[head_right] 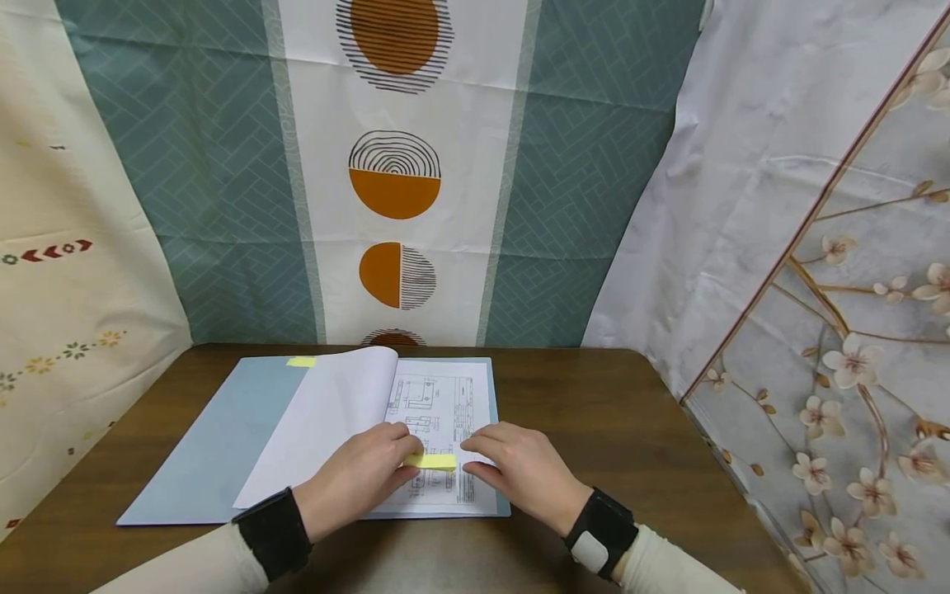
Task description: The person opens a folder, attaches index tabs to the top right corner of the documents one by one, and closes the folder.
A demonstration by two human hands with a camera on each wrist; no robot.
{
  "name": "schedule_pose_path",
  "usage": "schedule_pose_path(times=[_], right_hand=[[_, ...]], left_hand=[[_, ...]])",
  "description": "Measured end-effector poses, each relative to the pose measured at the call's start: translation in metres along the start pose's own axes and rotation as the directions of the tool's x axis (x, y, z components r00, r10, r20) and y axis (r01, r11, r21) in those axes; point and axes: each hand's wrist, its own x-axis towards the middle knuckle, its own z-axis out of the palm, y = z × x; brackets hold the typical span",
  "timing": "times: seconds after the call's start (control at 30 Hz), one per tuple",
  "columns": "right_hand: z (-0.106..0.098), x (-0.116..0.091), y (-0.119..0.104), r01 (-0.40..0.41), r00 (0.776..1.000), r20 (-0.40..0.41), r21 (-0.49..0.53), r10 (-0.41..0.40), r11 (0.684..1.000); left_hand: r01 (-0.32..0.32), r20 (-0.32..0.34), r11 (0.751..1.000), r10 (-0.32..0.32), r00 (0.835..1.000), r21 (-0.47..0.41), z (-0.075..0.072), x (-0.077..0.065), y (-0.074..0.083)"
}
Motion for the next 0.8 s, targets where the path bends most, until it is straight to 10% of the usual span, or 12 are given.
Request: schedule_pose_path(times=[0.8], right_hand=[[0.009, 0.023, -0.010, 0.013, 0.996, 0.083, 0.020, -0.015, 1.000]], left_hand=[[0.019, -0.007, 0.999, -0.019, 1.000, -0.033, 0.004, 0.006, 0.002]])
